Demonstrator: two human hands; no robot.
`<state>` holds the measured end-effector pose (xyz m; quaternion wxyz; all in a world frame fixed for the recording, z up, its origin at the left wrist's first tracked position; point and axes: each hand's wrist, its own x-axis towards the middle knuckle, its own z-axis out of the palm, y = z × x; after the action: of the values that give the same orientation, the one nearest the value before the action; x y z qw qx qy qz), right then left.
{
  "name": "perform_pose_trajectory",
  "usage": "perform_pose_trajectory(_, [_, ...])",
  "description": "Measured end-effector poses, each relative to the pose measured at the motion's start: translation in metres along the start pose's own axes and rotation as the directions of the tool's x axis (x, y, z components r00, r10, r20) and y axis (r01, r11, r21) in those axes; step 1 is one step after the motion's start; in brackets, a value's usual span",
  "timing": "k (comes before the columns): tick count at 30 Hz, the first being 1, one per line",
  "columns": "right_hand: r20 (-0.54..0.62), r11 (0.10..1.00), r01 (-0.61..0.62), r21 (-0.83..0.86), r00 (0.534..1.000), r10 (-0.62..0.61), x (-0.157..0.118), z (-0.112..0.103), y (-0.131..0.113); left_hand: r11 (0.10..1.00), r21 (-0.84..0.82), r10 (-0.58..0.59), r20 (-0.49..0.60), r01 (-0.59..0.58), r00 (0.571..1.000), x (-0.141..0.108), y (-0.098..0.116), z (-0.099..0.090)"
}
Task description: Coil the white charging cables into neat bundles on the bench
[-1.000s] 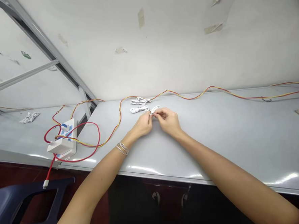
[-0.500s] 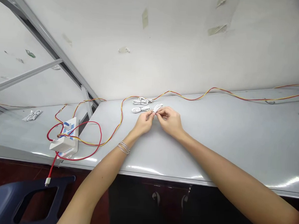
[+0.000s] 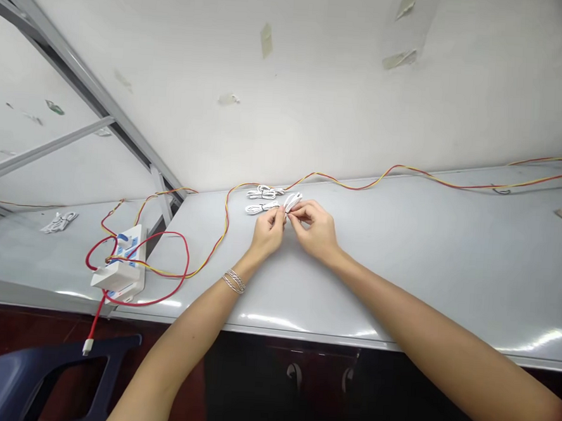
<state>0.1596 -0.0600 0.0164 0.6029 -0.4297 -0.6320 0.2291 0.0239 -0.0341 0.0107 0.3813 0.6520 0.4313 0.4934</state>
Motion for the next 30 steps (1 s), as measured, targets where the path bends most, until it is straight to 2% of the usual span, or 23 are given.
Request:
perform_pose_trajectory(7, [-0.024,0.998,-0.052,0.046,0.998,0.053,0.001,0.001,-0.001,0.96,-0.272,-0.045,0.081,0.065,0.996,0.002,0.004,0.0])
perform_pose_trajectory(11, [-0.04,0.998,-0.032,0.047,0.999,0.034,0.001,0.001,0.001,0.912,-0.391,-0.095,0.089,0.123,0.991,0.002,0.005,0.001])
perform_pose_trajectory(14, [-0.06,0.998,-0.06,0.001,0.996,0.06,0.002,0.001,0.003,0.91,-0.398,-0.101,0.06,0.116,0.993,0.003,0.005,0.0])
perform_pose_trajectory(18, [-0.025,0.981,-0.194,-0.014,0.981,0.194,0.004,0.0,0.008,0.921,-0.373,-0.106,0.038,0.113,0.994,0.005,0.002,-0.002])
perform_pose_trajectory(26, [0.121,0.911,-0.385,0.145,0.921,0.37,0.007,0.001,0.017,0.902,-0.416,-0.08,0.104,0.117,0.991,0.009,0.0,-0.012])
perform_pose_trajectory(30, [0.216,0.834,-0.488,0.258,0.87,0.442,0.008,0.0,0.014,0.933,-0.344,-0.051,0.176,0.11,0.983,0.011,-0.001,-0.016])
